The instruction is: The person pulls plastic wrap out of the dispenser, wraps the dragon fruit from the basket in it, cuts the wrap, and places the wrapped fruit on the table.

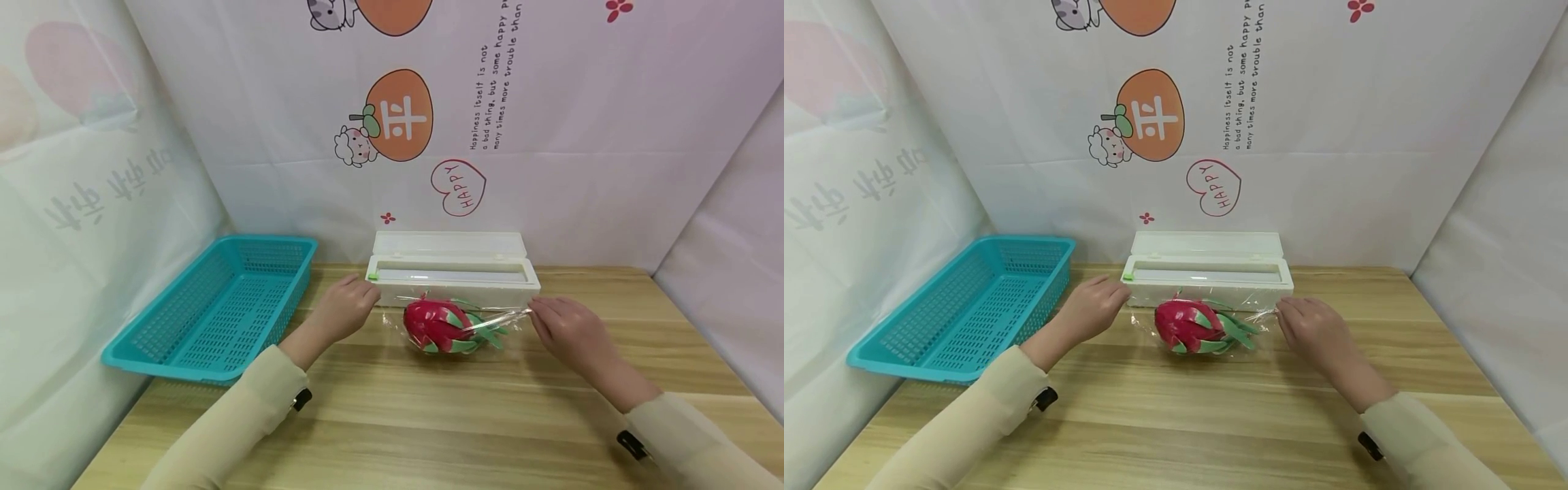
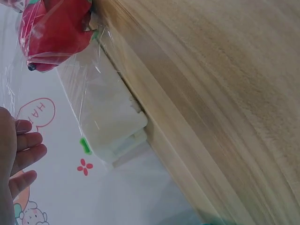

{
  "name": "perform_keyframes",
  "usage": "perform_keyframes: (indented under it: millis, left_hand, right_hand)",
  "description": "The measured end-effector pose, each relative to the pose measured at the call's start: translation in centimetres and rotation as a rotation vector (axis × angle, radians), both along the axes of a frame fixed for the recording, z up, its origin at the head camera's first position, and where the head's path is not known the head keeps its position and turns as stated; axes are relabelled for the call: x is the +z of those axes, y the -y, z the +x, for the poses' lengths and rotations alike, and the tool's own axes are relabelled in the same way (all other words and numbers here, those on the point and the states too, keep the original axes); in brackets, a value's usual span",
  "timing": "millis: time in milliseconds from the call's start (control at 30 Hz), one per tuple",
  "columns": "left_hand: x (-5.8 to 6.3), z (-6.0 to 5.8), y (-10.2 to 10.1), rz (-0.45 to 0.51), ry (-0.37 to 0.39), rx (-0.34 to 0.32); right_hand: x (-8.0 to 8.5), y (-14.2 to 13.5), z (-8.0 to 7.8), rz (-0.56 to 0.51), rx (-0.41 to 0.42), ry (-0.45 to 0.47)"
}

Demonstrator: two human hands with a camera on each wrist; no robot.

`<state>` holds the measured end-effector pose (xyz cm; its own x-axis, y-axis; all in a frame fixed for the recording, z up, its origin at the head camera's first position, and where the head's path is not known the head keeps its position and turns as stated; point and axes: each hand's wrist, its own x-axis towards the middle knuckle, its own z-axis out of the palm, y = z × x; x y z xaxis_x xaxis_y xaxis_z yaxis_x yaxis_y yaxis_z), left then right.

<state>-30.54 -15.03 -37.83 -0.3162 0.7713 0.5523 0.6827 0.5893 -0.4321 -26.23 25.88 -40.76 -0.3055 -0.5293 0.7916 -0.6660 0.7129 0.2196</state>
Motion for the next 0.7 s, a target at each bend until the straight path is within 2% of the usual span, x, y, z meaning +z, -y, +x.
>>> perform_keyframes:
  millis: [167,533,700]
  left_hand:
    - [-0.4,-0.5,-0.2,-0.015,0.037,0.048]
    - [-1.4,-1.6,-0.7,-0.033,0.102,0.104]
    - [-1.8,-1.8,-0.9,-0.047,0.131,0.126]
  right_hand:
    - [-0.4,0.1,-0.6,-0.004,-0.002,-0.002]
    - [-1.6,0.5,-1.7,-0.006,-0.022,0.017]
    - [-2.0,0.5,-1.7,0.009,-0.038,0.057]
